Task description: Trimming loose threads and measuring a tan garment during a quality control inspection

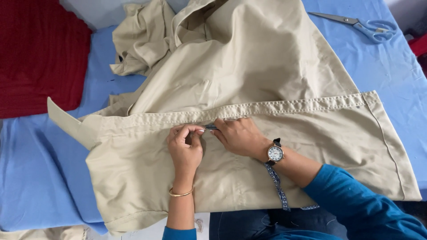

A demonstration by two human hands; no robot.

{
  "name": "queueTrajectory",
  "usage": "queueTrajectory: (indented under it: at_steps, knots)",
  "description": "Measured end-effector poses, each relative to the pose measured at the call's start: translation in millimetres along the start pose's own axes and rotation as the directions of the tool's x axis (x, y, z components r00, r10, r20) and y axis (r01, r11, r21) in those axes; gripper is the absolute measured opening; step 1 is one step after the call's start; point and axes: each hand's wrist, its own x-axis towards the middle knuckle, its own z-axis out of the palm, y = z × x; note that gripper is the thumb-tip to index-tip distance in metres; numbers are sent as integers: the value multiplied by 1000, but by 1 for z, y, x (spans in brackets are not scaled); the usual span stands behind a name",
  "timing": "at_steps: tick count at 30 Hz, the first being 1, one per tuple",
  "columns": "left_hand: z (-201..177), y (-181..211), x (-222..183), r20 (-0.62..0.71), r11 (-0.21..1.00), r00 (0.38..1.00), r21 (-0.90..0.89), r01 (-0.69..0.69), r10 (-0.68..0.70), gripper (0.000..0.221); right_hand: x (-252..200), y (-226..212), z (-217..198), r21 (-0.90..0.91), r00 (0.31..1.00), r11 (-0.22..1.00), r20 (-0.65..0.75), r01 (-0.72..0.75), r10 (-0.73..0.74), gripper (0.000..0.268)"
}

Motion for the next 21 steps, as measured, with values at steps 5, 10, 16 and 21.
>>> queueTrajectory:
  at_steps: [5,10,16,21]
  knots:
    - [-1,-3,-1,10,999,1000,42,-23,23,15,0,-1,-1,-5,1000,1000,10,6,-6,29]
    - [2,-12,-2,-8,999,1000,47,-22,22,16,-1,1,-5,1,1000,1000,16,-7,7,29]
    - [2,-7,-2,-39,999,999,39,10,-9,18,-5,4,-15,89,997,996,71,5,-11,31]
    - [2,-6,-3,-44,999,999,41,-3,5,17,-3,-3,-15,62,998,998,50,30,-33,31]
